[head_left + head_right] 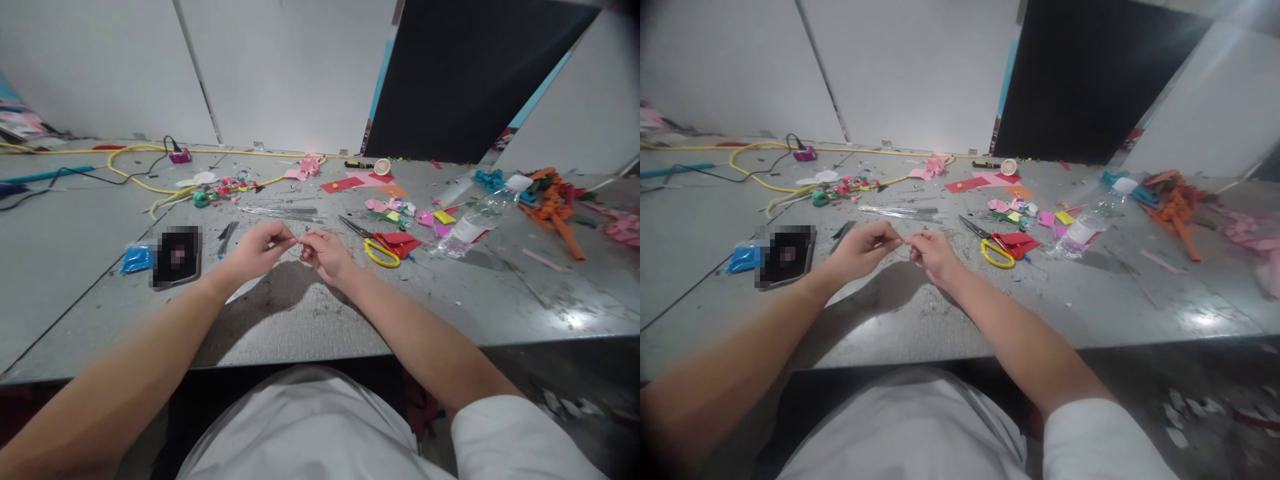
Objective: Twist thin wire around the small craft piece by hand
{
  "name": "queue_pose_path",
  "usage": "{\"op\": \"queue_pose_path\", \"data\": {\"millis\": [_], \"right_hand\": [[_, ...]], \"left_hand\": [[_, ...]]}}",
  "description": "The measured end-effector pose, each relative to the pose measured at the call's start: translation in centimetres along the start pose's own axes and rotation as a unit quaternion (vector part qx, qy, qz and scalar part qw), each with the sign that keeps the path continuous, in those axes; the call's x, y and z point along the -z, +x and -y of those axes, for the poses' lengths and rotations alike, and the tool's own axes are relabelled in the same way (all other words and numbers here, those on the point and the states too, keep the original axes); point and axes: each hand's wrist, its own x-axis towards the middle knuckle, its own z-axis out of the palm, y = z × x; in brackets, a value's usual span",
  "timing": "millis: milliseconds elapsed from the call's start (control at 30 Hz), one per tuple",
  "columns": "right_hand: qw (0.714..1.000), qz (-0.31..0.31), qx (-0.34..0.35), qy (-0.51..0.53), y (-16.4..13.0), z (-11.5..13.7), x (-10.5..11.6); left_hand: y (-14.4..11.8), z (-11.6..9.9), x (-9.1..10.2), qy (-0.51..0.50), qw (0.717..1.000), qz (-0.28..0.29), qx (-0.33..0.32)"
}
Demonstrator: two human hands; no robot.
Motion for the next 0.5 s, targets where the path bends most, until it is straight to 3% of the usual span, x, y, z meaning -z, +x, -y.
{"op": "queue_pose_path", "data": {"millis": [200, 267, 333, 400, 500], "right_hand": [[0.998, 0.045, -0.022, 0.032, 0.1, 0.4, 0.2], [1.0, 0.029, 0.002, -0.006, 0.3, 0.3, 0.3], [0.996, -0.007, 0.047, -0.077, 0.4, 0.1, 0.4], [0.981, -0.009, 0.1, -0.167, 0.4, 0.1, 0.5], [0.931, -0.018, 0.213, -0.295, 0.1, 0.4, 0.7]], "left_hand": [[0.1, -0.2, 0.3, 0.081, 0.99, -0.011, -0.114], [0.2, 0.1, 0.2, 0.084, 0.99, -0.025, -0.11], [0.2, 0.3, -0.1, 0.067, 0.996, -0.036, -0.053], [0.3, 0.6, -0.6, 0.005, 0.998, -0.05, 0.047], [0.3, 1.0, -1.2, -0.142, 0.97, -0.016, 0.195]]}}
